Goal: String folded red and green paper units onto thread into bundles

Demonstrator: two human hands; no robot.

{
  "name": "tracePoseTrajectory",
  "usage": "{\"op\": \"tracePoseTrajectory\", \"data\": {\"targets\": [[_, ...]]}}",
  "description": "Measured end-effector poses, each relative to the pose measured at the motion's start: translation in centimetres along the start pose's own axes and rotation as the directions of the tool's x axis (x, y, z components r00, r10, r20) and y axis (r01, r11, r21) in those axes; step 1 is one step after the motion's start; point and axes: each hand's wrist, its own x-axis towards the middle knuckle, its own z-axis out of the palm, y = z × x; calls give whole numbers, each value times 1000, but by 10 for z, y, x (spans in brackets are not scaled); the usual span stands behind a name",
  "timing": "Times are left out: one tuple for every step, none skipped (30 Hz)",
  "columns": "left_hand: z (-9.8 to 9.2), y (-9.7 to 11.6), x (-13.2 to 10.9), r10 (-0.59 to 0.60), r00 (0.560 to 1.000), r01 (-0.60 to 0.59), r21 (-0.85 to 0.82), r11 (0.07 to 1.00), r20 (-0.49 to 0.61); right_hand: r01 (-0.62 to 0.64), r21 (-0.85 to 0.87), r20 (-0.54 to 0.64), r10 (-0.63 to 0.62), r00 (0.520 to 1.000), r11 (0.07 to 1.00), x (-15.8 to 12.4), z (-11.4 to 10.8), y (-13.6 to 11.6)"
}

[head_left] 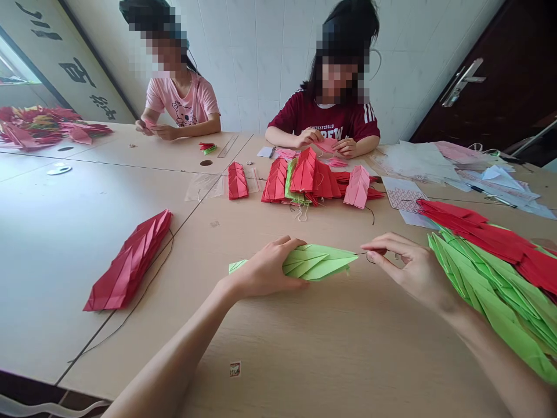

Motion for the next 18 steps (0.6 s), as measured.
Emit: {"op": "tracePoseTrajectory", "data": {"targets": [[0, 0, 0, 8, 1000, -8, -14, 1000, -9, -12, 24, 13, 12, 1000, 1000, 0, 1, 2], [-1, 1, 0, 14, 1000, -15, -29, 999, -19, -29, 55, 29, 27, 999, 998, 0, 2, 4], [-1, 1, 1, 19, 999, -20, -42, 999, -30, -50, 94, 48, 46, 998, 994, 0, 3, 6], [-1, 2, 1, 22, 999, -24, -56, 998, -40, -79, 145, 67, 70, 995, 986, 0, 4, 7], [-1, 2, 1, 23, 999, -26, -70, 997, -49, -115, 207, 88, 99, 991, 972, 0, 4, 7], [-1, 3, 2, 22, 998, -27, -82, 996, -60, -158, 275, 110, 132, 985, 948, 0, 4, 6], [0, 4, 2, 19, 997, -26, -94, 995, -71, -204, 345, 136, 166, 977, 916, 0, 5, 4], [1, 5, 2, 15, 996, -24, -105, 994, -86, -247, 413, 164, 195, 967, 877, 0, 6, 2], [2, 6, 2, 9, 995, -21, -116, 993, -103, -282, 475, 193, 214, 958, 834, 0, 7, -1], [4, 7, 3, 2, 993, -17, -126, 992, -120, -308, 529, 224, 220, 950, 791, -1, 8, -4], [6, 9, 3, -5, 990, -14, -135, 991, -138, -324, 577, 253, 212, 944, 750, -1, 10, -8], [8, 10, 4, -11, 988, -11, -142, 990, -154, -334, 620, 282, 196, 939, 710, -3, 13, -13], [10, 11, 4, -18, 985, -8, -150, 989, -171, -344, 656, 310, 176, 934, 672, -4, 16, -17], [13, 12, 5, -24, 982, -6, -158, 987, -188, -354, 686, 335, 156, 929, 636, -6, 20, -22], [16, 13, 5, -31, 978, -4, -168, 986, -205, -365, 710, 356, 140, 924, 602, -7, 24, -27], [19, 15, 6, -41, 974, 0, -179, 984, -223, -376, 732, 372, 128, 919, 569, -9, 27, -32], [22, 16, 6, -53, 969, 6, -190, 982, -243, -386, 751, 384, 121, 915, 536, -10, 31, -37], [25, 17, 7, -67, 962, 14, -199, 980, -264, -393, 768, 390, 118, 913, 506, -12, 34, -41]]}}
